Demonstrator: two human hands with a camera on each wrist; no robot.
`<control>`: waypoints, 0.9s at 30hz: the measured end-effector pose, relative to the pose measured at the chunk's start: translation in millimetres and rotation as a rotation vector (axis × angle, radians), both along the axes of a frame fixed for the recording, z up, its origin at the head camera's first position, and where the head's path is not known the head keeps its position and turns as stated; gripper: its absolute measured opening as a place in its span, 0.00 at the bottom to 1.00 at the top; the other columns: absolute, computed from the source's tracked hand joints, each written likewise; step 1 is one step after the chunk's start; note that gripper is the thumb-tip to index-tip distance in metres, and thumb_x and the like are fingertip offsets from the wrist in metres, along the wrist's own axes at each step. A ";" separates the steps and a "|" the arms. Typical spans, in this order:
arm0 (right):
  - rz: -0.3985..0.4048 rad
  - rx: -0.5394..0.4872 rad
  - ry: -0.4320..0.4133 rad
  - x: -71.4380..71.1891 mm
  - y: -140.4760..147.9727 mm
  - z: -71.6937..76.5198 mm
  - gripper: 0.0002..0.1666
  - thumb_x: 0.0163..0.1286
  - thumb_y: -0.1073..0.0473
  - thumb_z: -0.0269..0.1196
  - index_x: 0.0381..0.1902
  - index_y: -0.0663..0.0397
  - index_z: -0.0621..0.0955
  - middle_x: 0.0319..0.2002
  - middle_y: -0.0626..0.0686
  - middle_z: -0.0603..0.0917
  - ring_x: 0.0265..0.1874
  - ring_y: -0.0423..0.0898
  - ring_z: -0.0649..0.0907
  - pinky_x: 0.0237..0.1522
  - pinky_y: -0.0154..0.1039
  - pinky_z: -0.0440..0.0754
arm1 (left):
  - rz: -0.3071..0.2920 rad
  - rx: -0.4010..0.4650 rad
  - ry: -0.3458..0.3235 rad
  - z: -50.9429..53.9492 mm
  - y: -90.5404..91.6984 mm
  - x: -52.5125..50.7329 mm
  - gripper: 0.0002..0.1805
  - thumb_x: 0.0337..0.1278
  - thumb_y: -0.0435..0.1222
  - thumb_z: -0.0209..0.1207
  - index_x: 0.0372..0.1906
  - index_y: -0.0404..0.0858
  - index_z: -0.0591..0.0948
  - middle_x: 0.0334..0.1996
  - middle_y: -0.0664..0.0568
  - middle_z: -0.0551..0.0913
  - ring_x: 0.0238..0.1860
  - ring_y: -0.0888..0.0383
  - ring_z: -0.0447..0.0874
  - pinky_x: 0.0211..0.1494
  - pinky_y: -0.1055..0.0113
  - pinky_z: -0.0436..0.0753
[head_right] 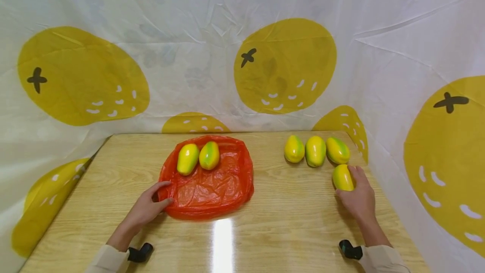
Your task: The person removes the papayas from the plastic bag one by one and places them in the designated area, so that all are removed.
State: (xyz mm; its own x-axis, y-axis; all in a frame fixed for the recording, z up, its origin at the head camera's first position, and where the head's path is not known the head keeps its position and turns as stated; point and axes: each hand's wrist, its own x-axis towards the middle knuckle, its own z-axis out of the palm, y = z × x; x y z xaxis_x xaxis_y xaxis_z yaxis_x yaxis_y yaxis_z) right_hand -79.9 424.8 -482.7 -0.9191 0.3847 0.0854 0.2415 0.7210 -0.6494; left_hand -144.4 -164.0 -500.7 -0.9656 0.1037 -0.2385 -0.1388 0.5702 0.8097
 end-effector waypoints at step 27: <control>0.115 0.064 0.248 -12.1 -58.3 25.9 0.45 0.62 0.65 0.73 0.75 0.64 0.69 0.80 0.69 0.60 0.78 0.74 0.60 0.69 0.78 0.61 | -0.008 0.030 0.004 -0.4 -1.0 0.5 0.31 0.67 0.39 0.65 0.73 0.44 0.73 0.78 0.36 0.65 0.75 0.38 0.66 0.76 0.37 0.69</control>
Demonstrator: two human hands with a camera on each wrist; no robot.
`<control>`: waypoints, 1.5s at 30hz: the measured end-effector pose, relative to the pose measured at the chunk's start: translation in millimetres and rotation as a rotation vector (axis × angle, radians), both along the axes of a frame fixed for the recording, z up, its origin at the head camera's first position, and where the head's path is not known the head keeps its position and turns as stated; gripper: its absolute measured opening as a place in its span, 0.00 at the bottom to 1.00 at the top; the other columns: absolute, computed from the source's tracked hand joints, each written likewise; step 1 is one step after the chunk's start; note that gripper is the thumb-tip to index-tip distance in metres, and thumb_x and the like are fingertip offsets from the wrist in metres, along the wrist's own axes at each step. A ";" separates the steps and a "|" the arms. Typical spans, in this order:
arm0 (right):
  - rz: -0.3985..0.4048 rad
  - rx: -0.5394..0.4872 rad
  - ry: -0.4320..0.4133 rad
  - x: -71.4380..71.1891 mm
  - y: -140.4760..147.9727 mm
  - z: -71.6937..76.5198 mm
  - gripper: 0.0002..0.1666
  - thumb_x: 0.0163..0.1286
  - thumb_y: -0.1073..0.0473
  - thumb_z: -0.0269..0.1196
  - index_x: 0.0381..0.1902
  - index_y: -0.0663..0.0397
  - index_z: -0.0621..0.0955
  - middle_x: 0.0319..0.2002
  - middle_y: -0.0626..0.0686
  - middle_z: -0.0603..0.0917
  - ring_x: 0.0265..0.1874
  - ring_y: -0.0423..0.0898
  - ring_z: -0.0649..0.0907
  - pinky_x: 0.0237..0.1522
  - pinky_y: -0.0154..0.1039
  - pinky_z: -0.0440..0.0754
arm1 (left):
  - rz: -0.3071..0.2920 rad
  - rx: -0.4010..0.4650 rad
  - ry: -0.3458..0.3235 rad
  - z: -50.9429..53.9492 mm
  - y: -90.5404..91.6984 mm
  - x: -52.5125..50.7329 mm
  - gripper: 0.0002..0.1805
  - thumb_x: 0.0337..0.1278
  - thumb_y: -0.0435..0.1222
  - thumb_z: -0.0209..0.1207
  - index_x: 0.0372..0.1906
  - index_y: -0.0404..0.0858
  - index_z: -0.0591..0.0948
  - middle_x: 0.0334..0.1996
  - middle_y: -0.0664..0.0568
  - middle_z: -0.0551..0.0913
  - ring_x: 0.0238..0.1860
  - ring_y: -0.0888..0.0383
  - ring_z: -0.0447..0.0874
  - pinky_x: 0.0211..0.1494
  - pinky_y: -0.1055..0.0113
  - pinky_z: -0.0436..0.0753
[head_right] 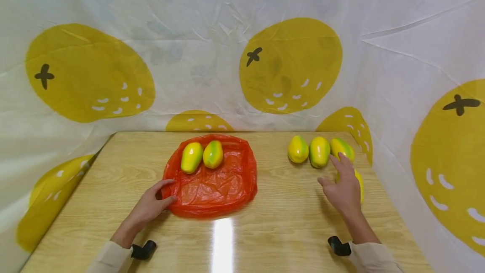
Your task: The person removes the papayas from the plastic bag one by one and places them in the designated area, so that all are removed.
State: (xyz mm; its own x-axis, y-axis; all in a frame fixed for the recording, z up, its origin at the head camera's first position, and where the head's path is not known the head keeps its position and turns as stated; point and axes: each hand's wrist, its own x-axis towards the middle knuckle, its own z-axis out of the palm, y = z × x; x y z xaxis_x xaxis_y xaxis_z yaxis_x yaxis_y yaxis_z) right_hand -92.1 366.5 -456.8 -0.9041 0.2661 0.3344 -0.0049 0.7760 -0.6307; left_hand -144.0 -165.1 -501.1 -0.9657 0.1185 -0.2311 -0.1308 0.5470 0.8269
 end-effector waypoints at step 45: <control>0.304 -0.117 -0.106 -64.2 -144.4 -3.2 0.41 0.62 0.66 0.74 0.73 0.56 0.74 0.79 0.63 0.67 0.78 0.66 0.66 0.75 0.66 0.67 | 0.027 0.013 0.018 -6.1 -0.4 -1.6 0.30 0.66 0.38 0.66 0.72 0.46 0.74 0.76 0.38 0.69 0.73 0.40 0.69 0.74 0.39 0.73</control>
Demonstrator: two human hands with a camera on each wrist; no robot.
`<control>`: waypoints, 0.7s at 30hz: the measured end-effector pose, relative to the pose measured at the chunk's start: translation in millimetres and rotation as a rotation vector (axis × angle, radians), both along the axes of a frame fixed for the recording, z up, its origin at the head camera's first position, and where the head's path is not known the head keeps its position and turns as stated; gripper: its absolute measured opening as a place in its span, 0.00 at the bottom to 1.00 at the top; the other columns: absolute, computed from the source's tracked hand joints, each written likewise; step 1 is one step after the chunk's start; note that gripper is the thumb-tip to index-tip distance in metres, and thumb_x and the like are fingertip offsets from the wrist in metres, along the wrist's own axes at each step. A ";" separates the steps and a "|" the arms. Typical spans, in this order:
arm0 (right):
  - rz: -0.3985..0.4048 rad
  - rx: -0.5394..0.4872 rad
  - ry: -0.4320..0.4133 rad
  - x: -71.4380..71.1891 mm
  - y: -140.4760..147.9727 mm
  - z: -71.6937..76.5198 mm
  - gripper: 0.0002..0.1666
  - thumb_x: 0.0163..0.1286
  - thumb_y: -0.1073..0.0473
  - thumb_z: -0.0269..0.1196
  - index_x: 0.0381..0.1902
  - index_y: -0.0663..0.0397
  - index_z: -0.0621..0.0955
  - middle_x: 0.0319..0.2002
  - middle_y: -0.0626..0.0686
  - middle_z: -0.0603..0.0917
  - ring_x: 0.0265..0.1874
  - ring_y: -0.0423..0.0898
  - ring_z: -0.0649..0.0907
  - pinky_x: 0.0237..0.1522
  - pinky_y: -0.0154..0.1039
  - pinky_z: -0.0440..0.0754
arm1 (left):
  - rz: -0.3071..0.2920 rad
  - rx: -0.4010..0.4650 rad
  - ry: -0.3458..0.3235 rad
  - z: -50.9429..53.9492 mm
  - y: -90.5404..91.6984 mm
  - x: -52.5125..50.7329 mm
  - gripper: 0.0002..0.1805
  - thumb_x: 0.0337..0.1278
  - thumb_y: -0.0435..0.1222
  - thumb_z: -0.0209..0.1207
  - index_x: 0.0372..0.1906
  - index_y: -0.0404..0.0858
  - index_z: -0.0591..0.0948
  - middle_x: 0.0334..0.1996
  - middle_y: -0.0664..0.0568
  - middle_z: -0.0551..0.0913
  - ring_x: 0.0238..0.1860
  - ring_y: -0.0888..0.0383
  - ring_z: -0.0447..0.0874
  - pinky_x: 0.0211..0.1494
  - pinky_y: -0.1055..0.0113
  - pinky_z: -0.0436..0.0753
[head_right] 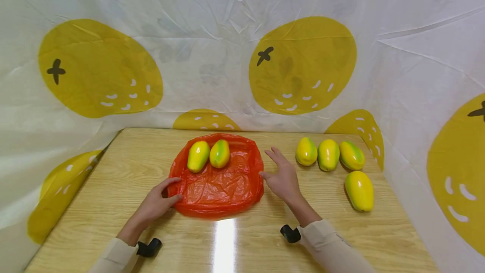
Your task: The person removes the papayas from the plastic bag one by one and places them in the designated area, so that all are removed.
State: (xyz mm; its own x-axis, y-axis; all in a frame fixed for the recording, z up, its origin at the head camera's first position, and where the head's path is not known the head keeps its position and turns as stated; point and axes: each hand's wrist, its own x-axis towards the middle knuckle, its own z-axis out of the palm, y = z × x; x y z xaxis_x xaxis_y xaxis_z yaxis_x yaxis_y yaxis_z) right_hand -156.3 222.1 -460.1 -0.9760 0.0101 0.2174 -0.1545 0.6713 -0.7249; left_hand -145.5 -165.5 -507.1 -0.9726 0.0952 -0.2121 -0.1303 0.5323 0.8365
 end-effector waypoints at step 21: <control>0.050 -0.114 -0.103 -26.0 -66.2 5.0 0.41 0.62 0.63 0.75 0.73 0.55 0.75 0.76 0.60 0.73 0.78 0.61 0.68 0.78 0.61 0.64 | 0.005 -0.001 0.020 -2.3 1.0 0.1 0.30 0.66 0.36 0.66 0.72 0.45 0.74 0.76 0.38 0.69 0.74 0.40 0.68 0.75 0.40 0.71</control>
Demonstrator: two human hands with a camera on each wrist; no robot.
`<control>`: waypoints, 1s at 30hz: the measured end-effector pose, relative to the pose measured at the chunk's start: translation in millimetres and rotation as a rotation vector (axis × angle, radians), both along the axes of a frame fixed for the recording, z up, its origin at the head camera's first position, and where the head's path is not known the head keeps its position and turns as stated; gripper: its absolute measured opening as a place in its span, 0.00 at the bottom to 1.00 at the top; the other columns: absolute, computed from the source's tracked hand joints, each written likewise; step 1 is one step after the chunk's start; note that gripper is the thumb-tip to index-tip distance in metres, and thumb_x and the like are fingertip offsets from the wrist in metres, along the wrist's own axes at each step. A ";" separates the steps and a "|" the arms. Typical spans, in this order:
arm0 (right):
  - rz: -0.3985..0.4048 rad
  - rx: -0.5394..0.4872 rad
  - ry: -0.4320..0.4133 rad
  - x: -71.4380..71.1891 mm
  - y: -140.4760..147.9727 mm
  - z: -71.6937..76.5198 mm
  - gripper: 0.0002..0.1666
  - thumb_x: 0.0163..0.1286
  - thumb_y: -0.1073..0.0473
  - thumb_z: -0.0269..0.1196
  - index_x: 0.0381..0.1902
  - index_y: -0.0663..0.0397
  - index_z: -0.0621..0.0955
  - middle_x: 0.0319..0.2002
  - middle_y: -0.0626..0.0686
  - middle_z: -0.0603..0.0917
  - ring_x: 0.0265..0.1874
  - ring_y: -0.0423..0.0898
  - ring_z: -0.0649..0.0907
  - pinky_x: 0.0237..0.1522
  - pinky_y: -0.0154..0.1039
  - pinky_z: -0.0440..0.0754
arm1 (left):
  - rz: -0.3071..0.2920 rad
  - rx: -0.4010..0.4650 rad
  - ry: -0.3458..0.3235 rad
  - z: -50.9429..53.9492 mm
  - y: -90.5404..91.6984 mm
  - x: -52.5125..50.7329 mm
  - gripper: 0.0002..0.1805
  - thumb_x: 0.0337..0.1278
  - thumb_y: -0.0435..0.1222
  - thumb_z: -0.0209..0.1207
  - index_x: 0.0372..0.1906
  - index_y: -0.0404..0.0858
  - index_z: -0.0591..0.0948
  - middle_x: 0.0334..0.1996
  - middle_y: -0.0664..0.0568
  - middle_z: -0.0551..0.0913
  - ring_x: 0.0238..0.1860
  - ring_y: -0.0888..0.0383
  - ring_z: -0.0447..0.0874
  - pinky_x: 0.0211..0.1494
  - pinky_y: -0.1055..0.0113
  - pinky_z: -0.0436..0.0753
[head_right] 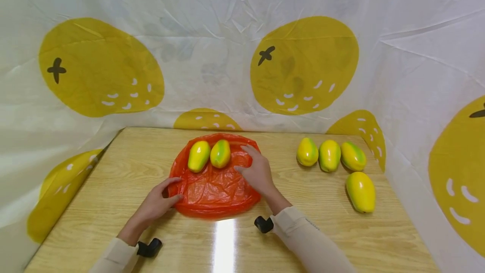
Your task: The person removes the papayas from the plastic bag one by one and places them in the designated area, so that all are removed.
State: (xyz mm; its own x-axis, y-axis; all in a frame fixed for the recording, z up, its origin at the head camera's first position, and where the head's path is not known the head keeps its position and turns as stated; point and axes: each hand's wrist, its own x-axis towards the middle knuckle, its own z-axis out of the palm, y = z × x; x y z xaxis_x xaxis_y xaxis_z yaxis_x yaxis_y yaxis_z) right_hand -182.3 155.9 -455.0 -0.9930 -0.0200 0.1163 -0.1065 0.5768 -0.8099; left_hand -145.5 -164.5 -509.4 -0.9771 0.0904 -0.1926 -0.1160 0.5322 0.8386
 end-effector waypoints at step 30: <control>-0.231 -0.332 -0.260 -47.6 -75.9 -12.9 0.47 0.65 0.50 0.75 0.78 0.49 0.69 0.73 0.57 0.74 0.67 0.58 0.78 0.70 0.56 0.78 | -0.009 0.002 -0.013 2.1 -0.3 0.6 0.30 0.67 0.37 0.65 0.72 0.45 0.74 0.77 0.37 0.67 0.77 0.38 0.64 0.78 0.36 0.66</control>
State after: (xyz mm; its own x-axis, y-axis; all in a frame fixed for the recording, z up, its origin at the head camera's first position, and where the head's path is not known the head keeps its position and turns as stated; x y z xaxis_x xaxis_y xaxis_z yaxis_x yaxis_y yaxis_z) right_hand -230.0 80.0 -468.0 -0.9643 0.2004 -0.1732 0.2239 0.2669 -0.9373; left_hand -144.8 -164.8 -507.3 -0.9737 0.1000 -0.2048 -0.1217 0.5317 0.8381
